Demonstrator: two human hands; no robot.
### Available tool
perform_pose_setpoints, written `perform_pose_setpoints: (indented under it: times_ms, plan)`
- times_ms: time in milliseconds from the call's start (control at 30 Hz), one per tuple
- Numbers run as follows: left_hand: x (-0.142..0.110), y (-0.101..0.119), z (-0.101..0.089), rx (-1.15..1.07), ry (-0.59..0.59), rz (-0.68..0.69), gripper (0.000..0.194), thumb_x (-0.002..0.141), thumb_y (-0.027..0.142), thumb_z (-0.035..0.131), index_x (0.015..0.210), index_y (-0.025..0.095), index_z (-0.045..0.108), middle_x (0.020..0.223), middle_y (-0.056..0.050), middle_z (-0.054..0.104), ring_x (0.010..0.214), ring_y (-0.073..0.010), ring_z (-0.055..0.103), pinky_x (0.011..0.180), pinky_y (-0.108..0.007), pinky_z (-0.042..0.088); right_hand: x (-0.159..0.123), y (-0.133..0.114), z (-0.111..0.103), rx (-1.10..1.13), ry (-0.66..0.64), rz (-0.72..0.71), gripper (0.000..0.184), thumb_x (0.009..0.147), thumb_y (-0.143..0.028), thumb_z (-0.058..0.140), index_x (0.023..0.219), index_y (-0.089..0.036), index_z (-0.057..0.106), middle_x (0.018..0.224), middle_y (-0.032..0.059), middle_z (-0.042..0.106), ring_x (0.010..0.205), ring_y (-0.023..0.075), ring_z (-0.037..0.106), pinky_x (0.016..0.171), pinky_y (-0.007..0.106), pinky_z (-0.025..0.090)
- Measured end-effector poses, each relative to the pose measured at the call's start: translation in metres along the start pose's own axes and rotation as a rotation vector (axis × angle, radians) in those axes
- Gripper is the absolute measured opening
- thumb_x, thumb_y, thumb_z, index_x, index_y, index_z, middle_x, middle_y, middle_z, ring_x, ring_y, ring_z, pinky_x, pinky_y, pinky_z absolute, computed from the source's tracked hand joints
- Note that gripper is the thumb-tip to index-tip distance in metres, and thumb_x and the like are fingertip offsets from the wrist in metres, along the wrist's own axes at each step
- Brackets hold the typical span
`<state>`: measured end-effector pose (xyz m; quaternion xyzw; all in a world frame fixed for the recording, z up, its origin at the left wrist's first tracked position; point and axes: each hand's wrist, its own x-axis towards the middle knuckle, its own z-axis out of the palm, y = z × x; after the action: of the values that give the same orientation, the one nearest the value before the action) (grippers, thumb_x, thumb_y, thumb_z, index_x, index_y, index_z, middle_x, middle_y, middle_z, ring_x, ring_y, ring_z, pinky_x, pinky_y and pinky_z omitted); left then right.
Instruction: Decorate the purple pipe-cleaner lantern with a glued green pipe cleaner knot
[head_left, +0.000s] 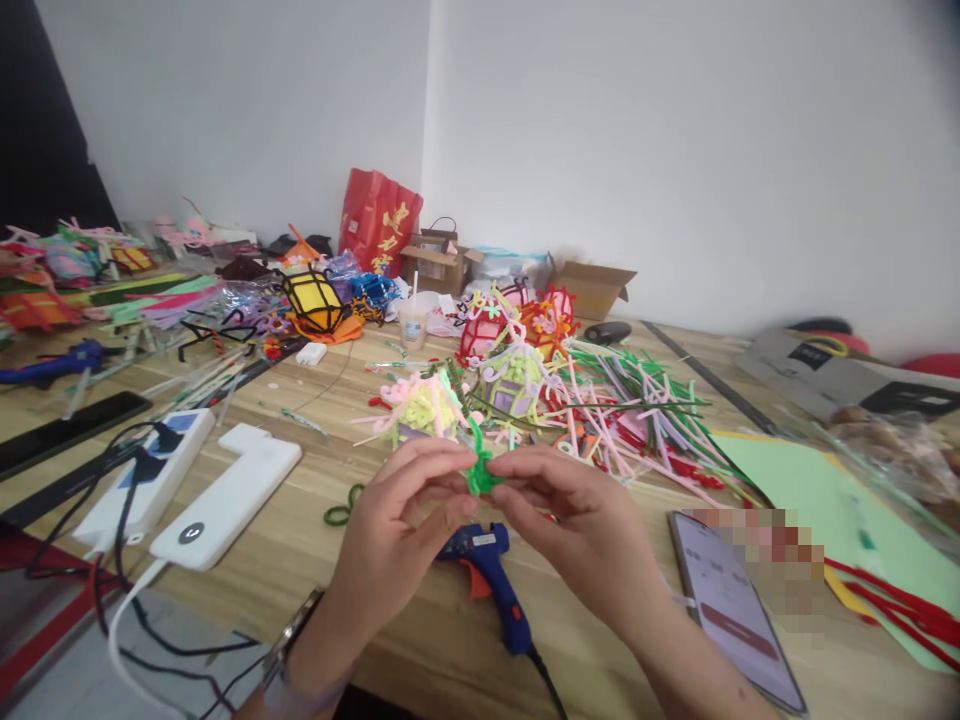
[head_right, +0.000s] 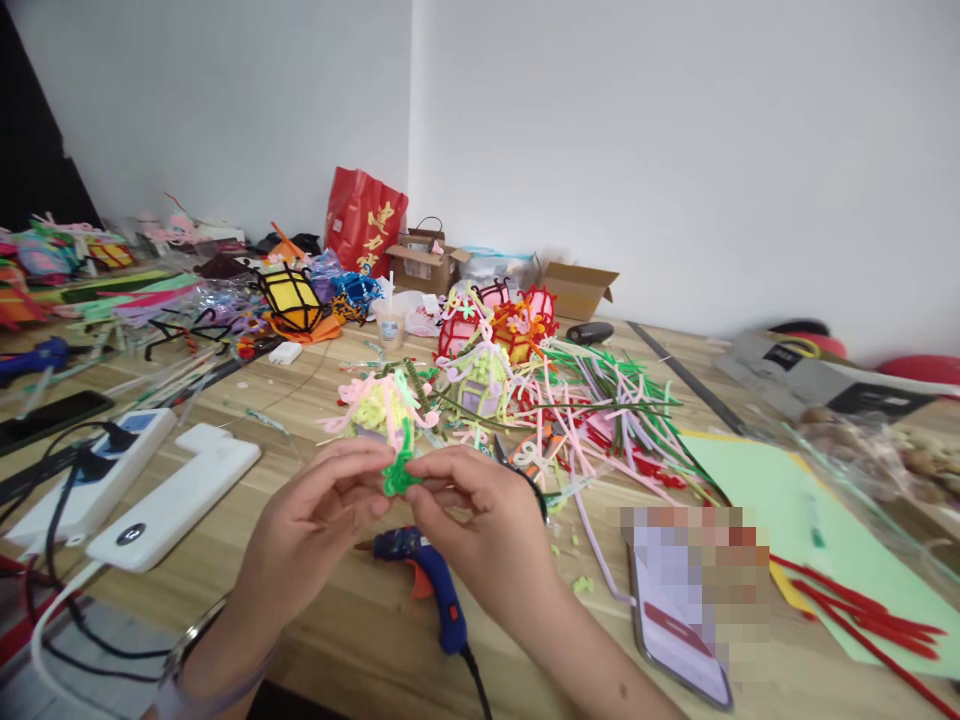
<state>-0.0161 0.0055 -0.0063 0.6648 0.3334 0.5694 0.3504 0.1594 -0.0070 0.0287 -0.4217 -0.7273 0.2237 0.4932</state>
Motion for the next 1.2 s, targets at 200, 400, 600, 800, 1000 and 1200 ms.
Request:
perform_pose_setpoints:
  times_ms: [200, 400, 600, 800, 1000, 1200]
  plan:
    - [0.005, -0.001, -0.005, 0.317, -0.064, 0.37, 0.016, 0.086, 0.012, 0.062, 0.097, 0.022, 0.069, 0.093, -0.002, 0.067, 0.09, -0.0118, 0.064, 0.079, -0.019, 0.05, 0.0, -0.002, -0.001, 0.137, -0.142, 0.144, 0.01, 0.081, -0.022, 0.065, 0.089, -0.019, 0.069, 0.078, 0.0026, 0.071, 0.065, 0.0134, 0.071, 0.06, 0.021, 0.058]
    - [0.011, 0.006, -0.012, 0.282, -0.161, 0.278, 0.005, 0.088, 0.019, 0.063, 0.087, 0.019, 0.068, 0.084, -0.001, 0.068, 0.08, -0.0112, 0.064, 0.072, -0.018, 0.048, 0.001, -0.001, -0.006, 0.008, -0.207, 0.01, 0.005, 0.087, -0.019, 0.063, 0.087, -0.021, 0.067, 0.079, -0.0001, 0.067, 0.068, 0.0102, 0.065, 0.063, 0.019, 0.052]
    - [0.02, 0.009, -0.02, 0.173, -0.347, 0.165, 0.019, 0.093, 0.031, 0.056, 0.084, 0.019, 0.067, 0.078, 0.0, 0.065, 0.072, -0.0105, 0.06, 0.065, -0.019, 0.044, 0.004, 0.0, -0.009, -0.016, -0.272, -0.134, 0.013, 0.092, -0.012, 0.054, 0.085, -0.02, 0.062, 0.076, -0.0006, 0.064, 0.069, 0.01, 0.06, 0.063, 0.019, 0.045]
    - [0.028, 0.008, -0.021, 0.107, -0.462, 0.241, 0.022, 0.096, 0.031, 0.051, 0.084, 0.018, 0.065, 0.082, -0.001, 0.064, 0.075, -0.0114, 0.058, 0.068, -0.02, 0.042, 0.004, -0.003, -0.007, 0.037, -0.267, -0.22, 0.016, 0.092, -0.009, 0.05, 0.084, -0.02, 0.057, 0.075, -0.0006, 0.062, 0.069, 0.0101, 0.056, 0.063, 0.021, 0.044]
    - [0.035, 0.012, -0.026, 0.109, -0.56, 0.243, 0.024, 0.094, 0.033, 0.053, 0.081, 0.018, 0.067, 0.078, -0.002, 0.065, 0.073, -0.0122, 0.059, 0.069, -0.021, 0.043, 0.004, -0.007, -0.011, 0.038, -0.322, -0.172, 0.018, 0.094, -0.015, 0.051, 0.079, -0.02, 0.059, 0.073, -0.0004, 0.063, 0.069, 0.011, 0.059, 0.065, 0.023, 0.046]
    - [0.037, 0.008, -0.03, -0.074, -0.579, -0.006, 0.023, 0.088, 0.038, 0.062, 0.082, 0.018, 0.071, 0.079, -0.005, 0.066, 0.069, -0.0135, 0.062, 0.063, -0.023, 0.049, 0.001, -0.001, -0.009, 0.524, -0.446, 0.358, 0.026, 0.087, -0.045, 0.064, 0.084, -0.02, 0.057, 0.066, -0.0027, 0.064, 0.053, 0.0108, 0.065, 0.05, 0.021, 0.052]
